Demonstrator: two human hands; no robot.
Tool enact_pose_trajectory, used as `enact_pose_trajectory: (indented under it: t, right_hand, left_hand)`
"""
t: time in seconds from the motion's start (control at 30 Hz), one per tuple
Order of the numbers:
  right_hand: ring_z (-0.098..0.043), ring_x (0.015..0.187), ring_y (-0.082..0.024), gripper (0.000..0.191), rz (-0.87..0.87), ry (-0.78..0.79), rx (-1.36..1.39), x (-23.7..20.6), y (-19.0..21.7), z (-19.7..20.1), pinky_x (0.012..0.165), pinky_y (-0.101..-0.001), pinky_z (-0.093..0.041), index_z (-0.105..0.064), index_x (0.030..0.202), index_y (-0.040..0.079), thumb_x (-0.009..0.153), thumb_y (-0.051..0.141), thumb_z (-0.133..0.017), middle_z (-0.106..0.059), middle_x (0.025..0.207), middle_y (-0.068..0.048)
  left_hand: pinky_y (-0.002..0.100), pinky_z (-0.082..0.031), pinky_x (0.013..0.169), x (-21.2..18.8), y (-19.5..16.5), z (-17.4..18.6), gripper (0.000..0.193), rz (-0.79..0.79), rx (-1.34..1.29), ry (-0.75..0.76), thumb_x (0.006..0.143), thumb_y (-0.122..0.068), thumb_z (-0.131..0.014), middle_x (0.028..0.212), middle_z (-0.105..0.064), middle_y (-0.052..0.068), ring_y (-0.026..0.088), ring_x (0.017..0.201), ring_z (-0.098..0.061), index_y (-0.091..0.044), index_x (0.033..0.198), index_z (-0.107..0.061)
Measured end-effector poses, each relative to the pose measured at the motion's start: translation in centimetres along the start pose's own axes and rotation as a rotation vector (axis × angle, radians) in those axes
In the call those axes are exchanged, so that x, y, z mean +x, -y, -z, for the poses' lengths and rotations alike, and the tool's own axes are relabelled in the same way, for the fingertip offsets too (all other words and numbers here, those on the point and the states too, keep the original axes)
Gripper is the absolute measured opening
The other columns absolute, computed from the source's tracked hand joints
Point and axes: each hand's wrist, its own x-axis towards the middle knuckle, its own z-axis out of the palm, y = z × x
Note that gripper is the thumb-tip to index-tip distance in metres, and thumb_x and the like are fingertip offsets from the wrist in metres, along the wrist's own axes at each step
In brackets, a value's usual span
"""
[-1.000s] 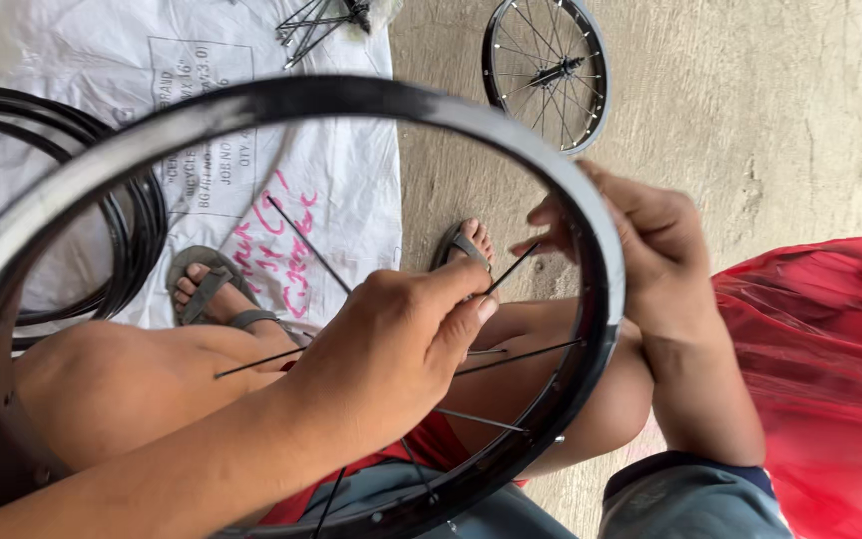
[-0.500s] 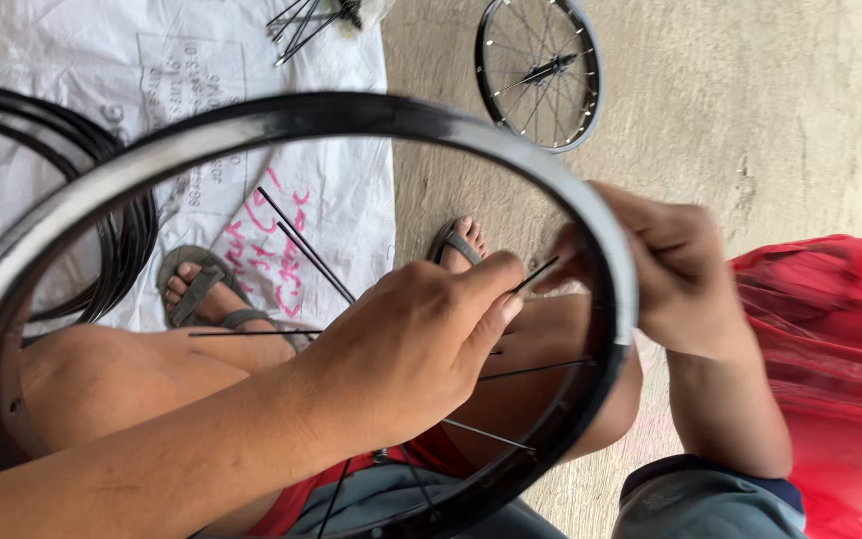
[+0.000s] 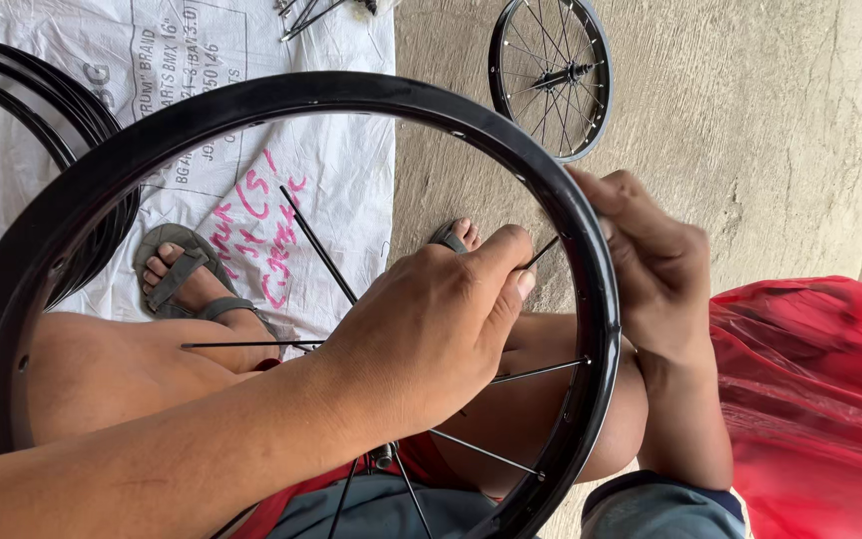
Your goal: The person laces a bicycle wheel by inserting spokes through the rim and hub, then threading and tightening the nipples by hand. The person rotates the wheel to access different sections and continues adding spokes until the wheel is fully laced.
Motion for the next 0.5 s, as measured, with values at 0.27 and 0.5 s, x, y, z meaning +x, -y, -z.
enact_pose_trajectory:
  t: [0.27, 0.5]
  right_hand:
    - [-0.071, 0.090, -0.014, 0.010, -0.038, -0.192, 0.146, 0.4, -1.4, 0.1, 0.086, -0.0248, -0.058, -0.066, 0.105, -0.006, 0.105, 0.001, -0.074, -0.075, 0.103, -0.017]
    - [-0.074, 0.096, -0.017, 0.012, 0.022, -0.148, 0.192, 0.1, -2.4, 0.9, 0.090, -0.0259, -0.061, -0.067, 0.105, -0.007, 0.103, -0.001, -0.077, -0.075, 0.106, -0.020]
  left_hand:
    - [0.048, -0.059, 0.073, 0.2, 0.8, -0.4, 0.014, 0.123, 0.071, 0.024, 0.102, -0.018, -0.051, 0.056, -0.063, 0.016, 0.036, 0.061, -0.071, -0.005, 0.098, -0.055]
    - [0.052, -0.055, 0.092, 0.1, 0.9, -0.8, 0.015, 0.031, 0.056, -0.099, 0.101, -0.016, -0.053, 0.058, -0.064, 0.018, 0.039, 0.066, -0.070, -0.004, 0.094, -0.057]
